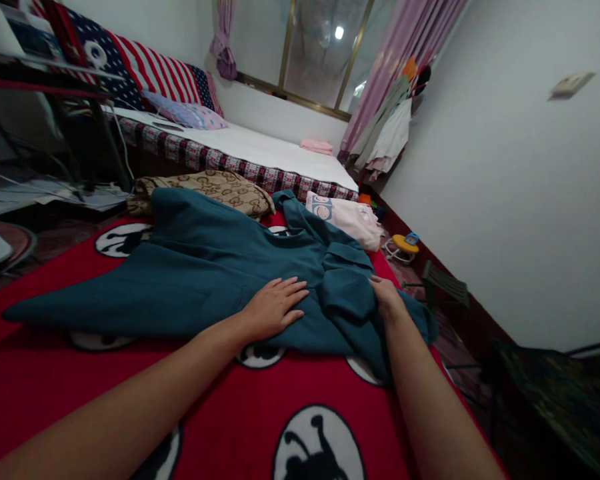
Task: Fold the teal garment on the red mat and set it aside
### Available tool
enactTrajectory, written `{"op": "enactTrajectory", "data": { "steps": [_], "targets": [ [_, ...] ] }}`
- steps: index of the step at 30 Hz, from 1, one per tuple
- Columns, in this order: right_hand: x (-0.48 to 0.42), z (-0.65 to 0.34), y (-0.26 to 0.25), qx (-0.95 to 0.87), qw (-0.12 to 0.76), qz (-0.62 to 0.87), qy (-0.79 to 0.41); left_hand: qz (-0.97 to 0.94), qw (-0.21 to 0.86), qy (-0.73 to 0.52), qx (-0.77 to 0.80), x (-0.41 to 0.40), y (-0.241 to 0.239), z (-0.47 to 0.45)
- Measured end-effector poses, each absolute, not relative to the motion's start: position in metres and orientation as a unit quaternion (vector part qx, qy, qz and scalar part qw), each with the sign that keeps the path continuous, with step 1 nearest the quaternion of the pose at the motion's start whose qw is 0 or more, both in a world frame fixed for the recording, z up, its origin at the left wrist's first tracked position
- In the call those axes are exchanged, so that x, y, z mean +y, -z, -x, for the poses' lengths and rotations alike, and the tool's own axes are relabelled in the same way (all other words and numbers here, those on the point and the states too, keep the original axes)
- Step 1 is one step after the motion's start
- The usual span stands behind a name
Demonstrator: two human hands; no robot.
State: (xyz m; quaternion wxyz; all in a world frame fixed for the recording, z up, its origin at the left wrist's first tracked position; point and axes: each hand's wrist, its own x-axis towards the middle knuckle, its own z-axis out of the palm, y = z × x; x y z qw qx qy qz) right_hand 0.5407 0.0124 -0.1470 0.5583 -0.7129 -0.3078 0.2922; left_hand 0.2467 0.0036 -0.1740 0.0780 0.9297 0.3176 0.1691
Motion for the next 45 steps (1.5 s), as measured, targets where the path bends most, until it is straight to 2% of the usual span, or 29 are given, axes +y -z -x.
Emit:
{"op": "enactTrajectory", "data": {
  "steps": [3,7,9,12,18,24,27,30,35,38,40,43,45],
  "targets": [
    [0.022,-0.531,0.126,-0.322,0.566,0.689,-0.319,-0.927,0.073,-0.19,0.314,0.004,0.176,-0.246],
    [0.04,-0.519,0.085,-0.399,0.617,0.6,-0.315,-0.923,0.073,-0.203,0.319,0.005,0.177,-0.245],
    [0.04,-0.517,0.07,-0.463,0.598,0.568,-0.325,-0.921,0.072,-0.205,0.324,0.006,0.178,-0.245],
    [0.02,-0.524,0.063,-0.543,0.491,0.601,-0.319,-0.919,0.071,-0.21,0.326,0.007,0.18,-0.244],
    [-0.079,-0.573,0.079,-0.668,0.213,0.659,-0.272,-0.918,0.069,-0.205,0.331,0.007,0.181,-0.246],
    [-0.163,-0.591,0.107,-0.761,0.143,0.6,-0.202,-0.916,0.074,-0.211,0.332,0.008,0.18,-0.247],
    [-0.175,-0.585,0.124,-0.774,0.158,0.597,-0.14,-0.913,0.083,-0.221,0.332,0.007,0.179,-0.247],
    [-0.173,-0.578,0.134,-0.759,0.223,0.6,-0.119,-0.907,0.09,-0.234,0.339,0.007,0.177,-0.246],
    [-0.164,-0.58,0.136,-0.611,0.366,0.683,-0.164,-0.879,0.1,-0.285,0.368,0.008,0.172,-0.244],
    [-0.158,-0.588,0.141,-0.541,0.383,0.737,-0.131,-0.86,0.09,-0.294,0.407,0.008,0.171,-0.243],
    [-0.153,-0.59,0.144,-0.536,0.307,0.782,-0.08,-0.853,0.073,-0.287,0.431,0.009,0.171,-0.242],
    [-0.144,-0.584,0.139,-0.567,0.138,0.812,-0.002,-0.848,0.05,-0.272,0.452,0.009,0.17,-0.242],
    [-0.135,-0.573,0.13,-0.576,0.093,0.812,0.0,-0.848,0.046,-0.265,0.456,0.009,0.17,-0.242]
  ]
}}
